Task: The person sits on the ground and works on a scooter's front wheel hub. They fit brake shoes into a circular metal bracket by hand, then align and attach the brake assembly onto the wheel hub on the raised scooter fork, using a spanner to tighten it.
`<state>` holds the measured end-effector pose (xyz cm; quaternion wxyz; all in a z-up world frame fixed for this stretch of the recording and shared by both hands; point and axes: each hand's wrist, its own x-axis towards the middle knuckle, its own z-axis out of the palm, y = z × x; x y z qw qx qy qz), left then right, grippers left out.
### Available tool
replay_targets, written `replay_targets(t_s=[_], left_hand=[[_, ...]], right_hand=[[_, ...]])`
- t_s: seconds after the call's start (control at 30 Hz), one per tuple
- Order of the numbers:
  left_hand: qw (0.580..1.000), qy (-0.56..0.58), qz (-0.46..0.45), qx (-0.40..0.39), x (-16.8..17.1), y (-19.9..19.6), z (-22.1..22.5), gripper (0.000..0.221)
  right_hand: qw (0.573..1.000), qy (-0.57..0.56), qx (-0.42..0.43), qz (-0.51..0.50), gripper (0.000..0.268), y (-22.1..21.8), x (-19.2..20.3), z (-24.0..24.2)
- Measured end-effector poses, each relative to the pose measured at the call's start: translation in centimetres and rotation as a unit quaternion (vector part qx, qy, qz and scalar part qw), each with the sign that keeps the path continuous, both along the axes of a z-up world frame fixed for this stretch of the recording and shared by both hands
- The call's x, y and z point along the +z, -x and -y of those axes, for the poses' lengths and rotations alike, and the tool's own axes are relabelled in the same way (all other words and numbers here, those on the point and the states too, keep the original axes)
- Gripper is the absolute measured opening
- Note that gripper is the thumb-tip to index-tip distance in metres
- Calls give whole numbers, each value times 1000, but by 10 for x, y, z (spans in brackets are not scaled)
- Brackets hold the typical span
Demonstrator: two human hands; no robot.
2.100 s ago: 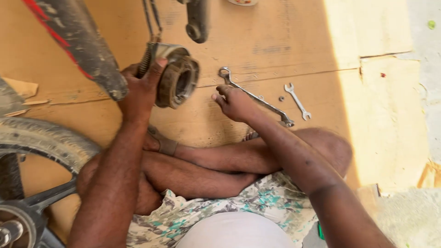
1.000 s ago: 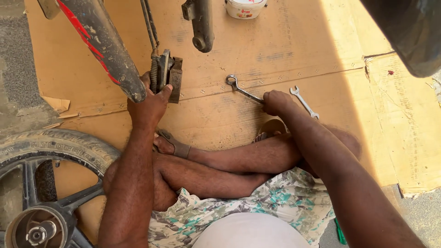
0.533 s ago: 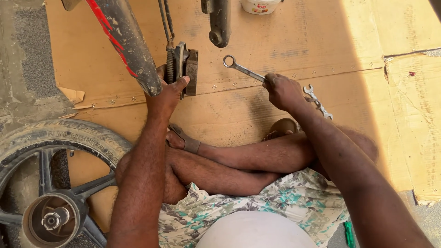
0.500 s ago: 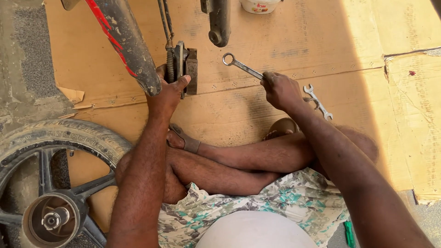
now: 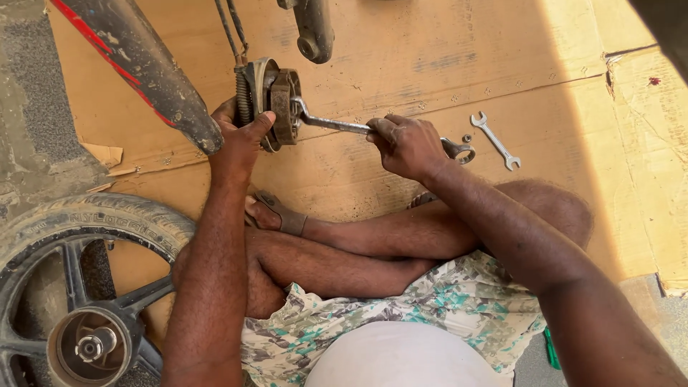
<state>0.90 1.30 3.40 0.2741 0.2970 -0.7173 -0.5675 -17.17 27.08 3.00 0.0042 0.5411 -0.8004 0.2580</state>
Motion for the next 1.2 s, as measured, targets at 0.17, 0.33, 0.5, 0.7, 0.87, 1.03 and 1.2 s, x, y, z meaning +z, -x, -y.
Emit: replay_targets(t_s=[0.17,0.33,0.5,0.7,0.87,1.03,1.2], left_hand=[[997,-47,-55,-18,-6,0,5,27],[986,-132,-100,-30,-9,-4,7,33],[991,-104,-78,-21,-5,0,3,35],[998,-54,-38,-4,3,2,-4,38],[996,-70,-49,9,-4,4,2,41],[981,-151,-100,61,-38,11,19,41],[977,-178,-82,89,-31,10,12,39]], right_hand=[[999,16,4,29,24,7,17,1],[969,-130,-151,148,35,23,37,-6],[950,-95,-187,233,40,36,14,-9],[912,-45,-116,391,45,19,8,-2],[914,-28,-85,395,46,2,8,-3],[914,-2,-88,396,54,-9,3,-9],[887,24,-102,450,59,1,-15,-6]])
